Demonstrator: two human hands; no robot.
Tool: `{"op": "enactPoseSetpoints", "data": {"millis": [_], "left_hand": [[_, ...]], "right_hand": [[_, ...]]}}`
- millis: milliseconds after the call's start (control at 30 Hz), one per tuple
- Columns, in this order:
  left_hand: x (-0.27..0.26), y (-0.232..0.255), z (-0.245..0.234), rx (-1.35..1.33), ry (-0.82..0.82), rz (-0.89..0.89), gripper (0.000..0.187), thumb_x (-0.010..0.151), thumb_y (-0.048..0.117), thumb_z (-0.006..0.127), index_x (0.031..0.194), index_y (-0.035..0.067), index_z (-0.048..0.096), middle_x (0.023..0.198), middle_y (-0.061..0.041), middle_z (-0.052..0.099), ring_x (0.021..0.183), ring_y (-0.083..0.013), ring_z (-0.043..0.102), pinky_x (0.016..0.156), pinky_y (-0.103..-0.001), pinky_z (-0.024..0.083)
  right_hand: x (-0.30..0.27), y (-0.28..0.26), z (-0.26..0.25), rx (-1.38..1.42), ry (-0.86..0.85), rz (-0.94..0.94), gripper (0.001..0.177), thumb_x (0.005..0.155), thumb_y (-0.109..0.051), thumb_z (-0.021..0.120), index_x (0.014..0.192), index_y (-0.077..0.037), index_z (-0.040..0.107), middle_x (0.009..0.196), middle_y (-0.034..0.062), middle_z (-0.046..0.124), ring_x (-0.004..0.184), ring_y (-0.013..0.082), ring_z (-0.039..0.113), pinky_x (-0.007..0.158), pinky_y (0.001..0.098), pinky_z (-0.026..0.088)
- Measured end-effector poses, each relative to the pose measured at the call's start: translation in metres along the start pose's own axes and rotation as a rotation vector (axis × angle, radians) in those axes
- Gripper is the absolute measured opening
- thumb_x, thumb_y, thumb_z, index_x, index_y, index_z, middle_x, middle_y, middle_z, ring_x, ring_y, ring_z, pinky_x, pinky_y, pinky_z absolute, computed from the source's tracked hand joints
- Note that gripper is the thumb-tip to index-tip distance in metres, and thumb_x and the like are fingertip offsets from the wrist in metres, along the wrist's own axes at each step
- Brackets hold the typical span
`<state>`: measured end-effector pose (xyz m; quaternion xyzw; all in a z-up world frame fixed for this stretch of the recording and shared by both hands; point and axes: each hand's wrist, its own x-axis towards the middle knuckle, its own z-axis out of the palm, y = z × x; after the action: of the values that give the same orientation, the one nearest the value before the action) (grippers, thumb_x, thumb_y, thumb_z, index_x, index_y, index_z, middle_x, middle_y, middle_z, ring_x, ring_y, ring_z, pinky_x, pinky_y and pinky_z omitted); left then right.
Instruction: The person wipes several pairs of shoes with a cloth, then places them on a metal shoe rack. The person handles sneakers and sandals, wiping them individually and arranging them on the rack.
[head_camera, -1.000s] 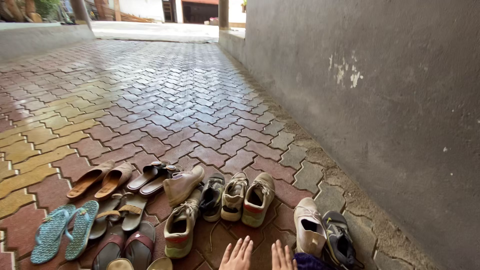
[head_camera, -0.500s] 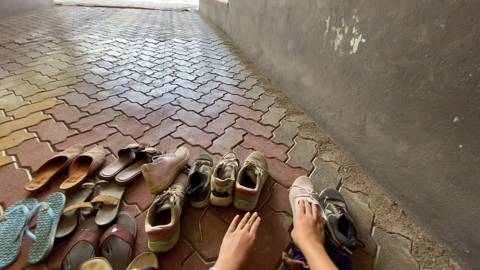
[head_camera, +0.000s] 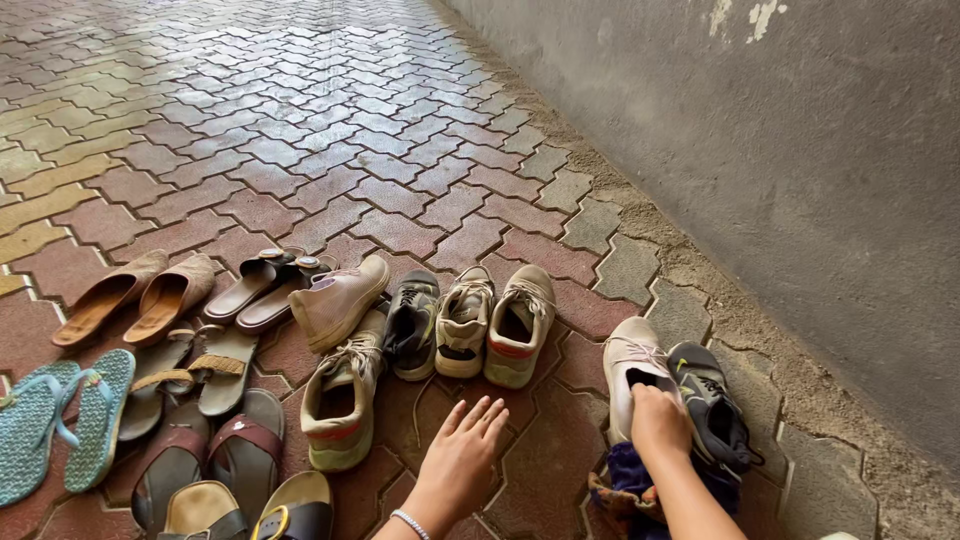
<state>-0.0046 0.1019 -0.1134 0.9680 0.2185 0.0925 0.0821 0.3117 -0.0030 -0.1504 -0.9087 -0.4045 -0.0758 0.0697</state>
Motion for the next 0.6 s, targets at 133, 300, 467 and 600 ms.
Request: {"op": "enactPoseSetpoints", "data": {"millis": [133, 300, 467, 600], "left_hand": [[-0.005, -0.002, 0.009, -0.034, -0.006, -0.051, 0.069, 0.085, 0.007, 0.056, 0.15, -0.002, 0.036, 0.159, -0.014, 0.036, 0.151, -0.0267, 0.025, 0.121, -0.046, 0.014], [-0.009, 0.005, 0.013, -0.136, -0.035, -0.153, 0.062, 0.09, 0.008, 0.052, 0.149, -0.003, 0.038, 0.144, -0.014, 0.056, 0.147, -0.0268, 0.037, 0.124, -0.045, 0.018], [-0.019, 0.009, 0.013, -0.153, 0.028, -0.166, 0.07, 0.089, 0.008, 0.055, 0.153, -0.005, 0.031, 0.137, -0.02, 0.059, 0.144, -0.0283, 0.041, 0.12, -0.043, 0.025], [-0.035, 0.006, 0.012, -0.234, 0.062, -0.152, 0.09, 0.073, 0.004, 0.071, 0.151, -0.004, 0.026, 0.146, -0.02, 0.051, 0.143, -0.0295, 0.038, 0.116, -0.041, 0.028]], "right_hand": [[-0.015, -0.023, -0.01, 0.082, -0.002, -0.041, 0.021, 0.093, -0.009, 0.052, 0.103, -0.017, 0.068, 0.111, 0.0046, 0.071, 0.111, 0.0301, 0.064, 0.096, 0.0428, 0.053], [-0.037, -0.061, -0.02, 0.189, -0.114, -0.06, 0.037, 0.078, 0.002, 0.066, 0.109, -0.017, 0.068, 0.111, 0.0048, 0.071, 0.108, 0.0291, 0.066, 0.094, 0.0413, 0.055], [-0.082, -0.118, -0.014, 0.324, -0.155, -0.179, 0.027, 0.084, 0.003, 0.06, 0.102, -0.014, 0.07, 0.104, 0.0105, 0.073, 0.097, 0.0285, 0.072, 0.089, 0.0408, 0.058], [-0.126, -0.155, -0.011, 0.471, -0.153, -0.264, 0.017, 0.08, -0.003, 0.064, 0.096, -0.009, 0.068, 0.098, 0.0149, 0.073, 0.097, 0.0362, 0.069, 0.084, 0.0479, 0.055]]}}
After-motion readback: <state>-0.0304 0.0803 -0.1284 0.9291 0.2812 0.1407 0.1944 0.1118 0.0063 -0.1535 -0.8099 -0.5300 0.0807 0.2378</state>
